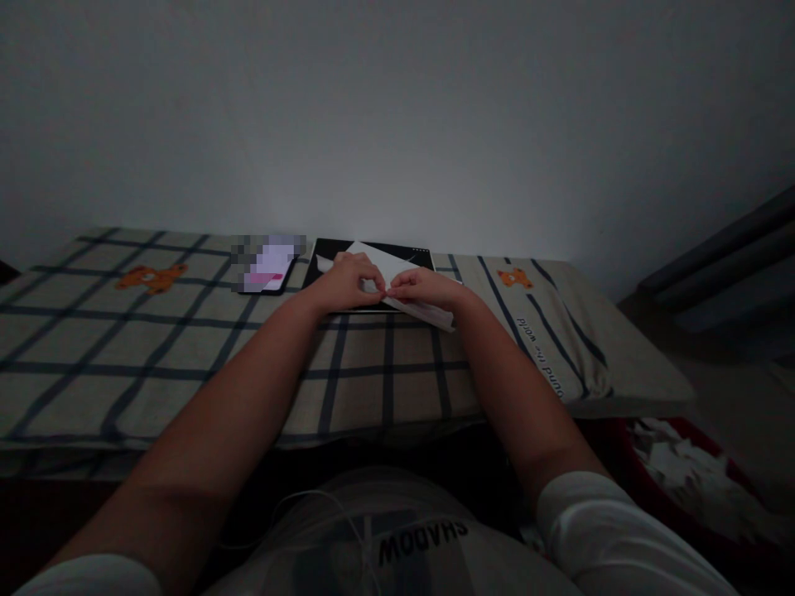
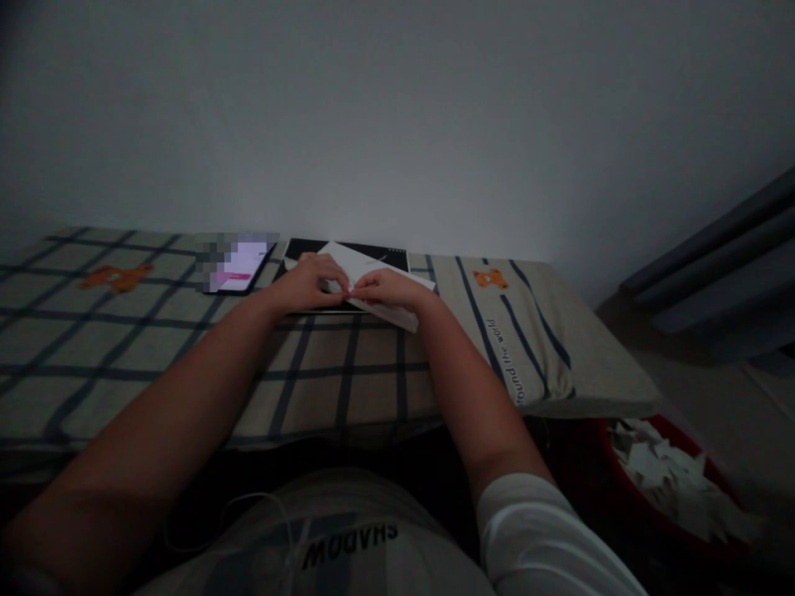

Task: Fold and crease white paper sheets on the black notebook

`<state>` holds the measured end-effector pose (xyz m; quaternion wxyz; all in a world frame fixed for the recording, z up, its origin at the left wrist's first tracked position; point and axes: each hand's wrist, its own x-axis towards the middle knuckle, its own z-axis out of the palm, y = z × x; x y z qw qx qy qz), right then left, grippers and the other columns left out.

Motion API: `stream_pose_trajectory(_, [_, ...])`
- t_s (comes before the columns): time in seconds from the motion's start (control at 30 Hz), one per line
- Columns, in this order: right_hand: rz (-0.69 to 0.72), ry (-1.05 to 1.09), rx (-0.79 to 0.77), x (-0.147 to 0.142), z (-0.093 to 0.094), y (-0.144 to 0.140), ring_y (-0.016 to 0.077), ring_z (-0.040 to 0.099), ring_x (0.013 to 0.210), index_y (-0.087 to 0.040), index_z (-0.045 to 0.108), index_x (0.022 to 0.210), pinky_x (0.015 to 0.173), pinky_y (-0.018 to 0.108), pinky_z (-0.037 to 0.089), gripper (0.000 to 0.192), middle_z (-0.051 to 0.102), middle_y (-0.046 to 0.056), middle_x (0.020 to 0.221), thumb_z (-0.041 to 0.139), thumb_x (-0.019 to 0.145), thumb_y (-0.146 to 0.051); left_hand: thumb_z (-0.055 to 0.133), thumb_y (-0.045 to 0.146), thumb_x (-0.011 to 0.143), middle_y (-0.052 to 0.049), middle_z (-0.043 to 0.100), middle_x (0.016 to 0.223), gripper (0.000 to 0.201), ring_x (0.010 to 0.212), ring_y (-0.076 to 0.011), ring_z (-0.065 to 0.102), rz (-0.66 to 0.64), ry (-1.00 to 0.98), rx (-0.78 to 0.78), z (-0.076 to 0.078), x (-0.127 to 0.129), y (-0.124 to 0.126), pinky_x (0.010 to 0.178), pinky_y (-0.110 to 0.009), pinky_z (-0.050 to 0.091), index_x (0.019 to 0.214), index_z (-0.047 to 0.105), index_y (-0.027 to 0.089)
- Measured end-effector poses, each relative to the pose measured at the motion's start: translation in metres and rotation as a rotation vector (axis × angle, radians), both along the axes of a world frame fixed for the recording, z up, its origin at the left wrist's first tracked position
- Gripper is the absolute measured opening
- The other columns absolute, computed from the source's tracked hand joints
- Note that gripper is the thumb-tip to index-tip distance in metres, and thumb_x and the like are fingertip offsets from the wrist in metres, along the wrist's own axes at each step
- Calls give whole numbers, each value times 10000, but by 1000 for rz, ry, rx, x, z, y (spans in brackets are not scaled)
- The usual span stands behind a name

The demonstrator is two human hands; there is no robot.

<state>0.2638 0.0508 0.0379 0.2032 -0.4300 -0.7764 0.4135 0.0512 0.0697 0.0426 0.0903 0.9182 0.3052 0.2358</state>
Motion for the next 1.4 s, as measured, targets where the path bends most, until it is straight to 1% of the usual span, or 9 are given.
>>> stream_pose_trajectory(0.13, [-15, -16, -4, -1, 1, -1, 114, 476, 648, -149, 656, 853, 615, 251, 363, 301, 607, 15, 754, 595, 773, -433, 639, 342, 731, -30, 690, 829, 152, 909, -208, 564, -8, 1, 16, 0, 1, -1, 889, -394, 288, 785, 723, 227])
stream_pose_trajectory(0.27, [65, 7, 93, -2, 0, 0, 135, 527, 746, -150, 647, 848, 681, 257, 399, 277, 629, 34, 839, 592, 783, -413, 639, 327, 734, -19, 692, 837, 137, 900, -195, 567, -34, 3, 17, 0, 2, -2, 900, -389, 287, 777, 723, 227])
stream_pose_trajectory(0.37, [80, 32, 143, -2, -2, 1, 142, 535, 777, -153, 635, 849, 701, 262, 411, 263, 626, 33, 851, 591, 787, -404, 638, 331, 735, -22, 693, 848, 140, 902, -196, 567, -34, 3, 19, 1, 2, -2, 896, -390, 291, 777, 725, 229])
stream_pose_trajectory(0.57, [63, 14, 96, 0, -4, 3, 142, 548, 772, -151, 650, 861, 727, 271, 409, 257, 641, 34, 858, 584, 786, -388, 641, 315, 726, -20, 693, 809, 130, 878, -192, 575, -31, -18, 15, -1, 2, -1, 906, -397, 289, 775, 728, 232])
stream_pose_trajectory(0.83, [76, 50, 164, -3, -6, 3, 133, 540, 744, -133, 644, 822, 728, 277, 407, 250, 621, 26, 810, 604, 762, -373, 623, 318, 740, -11, 699, 790, 134, 868, -188, 572, -70, -22, 13, -3, 2, 0, 903, -394, 283, 767, 724, 233])
stream_pose_trajectory(1.0, [57, 90, 82, 2, -9, 6, 136, 563, 765, -144, 673, 873, 729, 272, 416, 300, 658, 34, 855, 633, 751, -415, 617, 309, 718, -12, 678, 799, 146, 871, -189, 561, -38, -9, 19, -2, 0, 1, 896, -384, 285, 769, 720, 220])
stream_pose_trajectory(1.1, [59, 69, 41, 4, -8, 6, 141, 574, 778, -152, 693, 891, 728, 270, 421, 307, 677, 42, 878, 637, 751, -419, 618, 308, 699, -11, 663, 790, 146, 875, -193, 553, -12, 13, 17, -1, -1, 0, 903, -386, 284, 753, 712, 211])
stream_pose_trajectory(1.3, [65, 20, 123, 1, -1, 3, 146, 576, 782, -144, 704, 857, 737, 278, 422, 288, 678, 45, 851, 624, 768, -406, 629, 320, 701, -23, 677, 825, 170, 903, -210, 556, -10, 4, 2, 0, 0, -1, 902, -409, 272, 799, 719, 214])
stream_pose_trajectory(1.4, [59, 31, 109, 1, -2, 3, 145, 580, 785, -149, 699, 864, 747, 281, 429, 272, 680, 44, 861, 627, 767, -393, 627, 323, 715, -24, 681, 826, 156, 897, -204, 565, -21, 6, 11, -1, 0, 0, 900, -411, 267, 784, 717, 214])
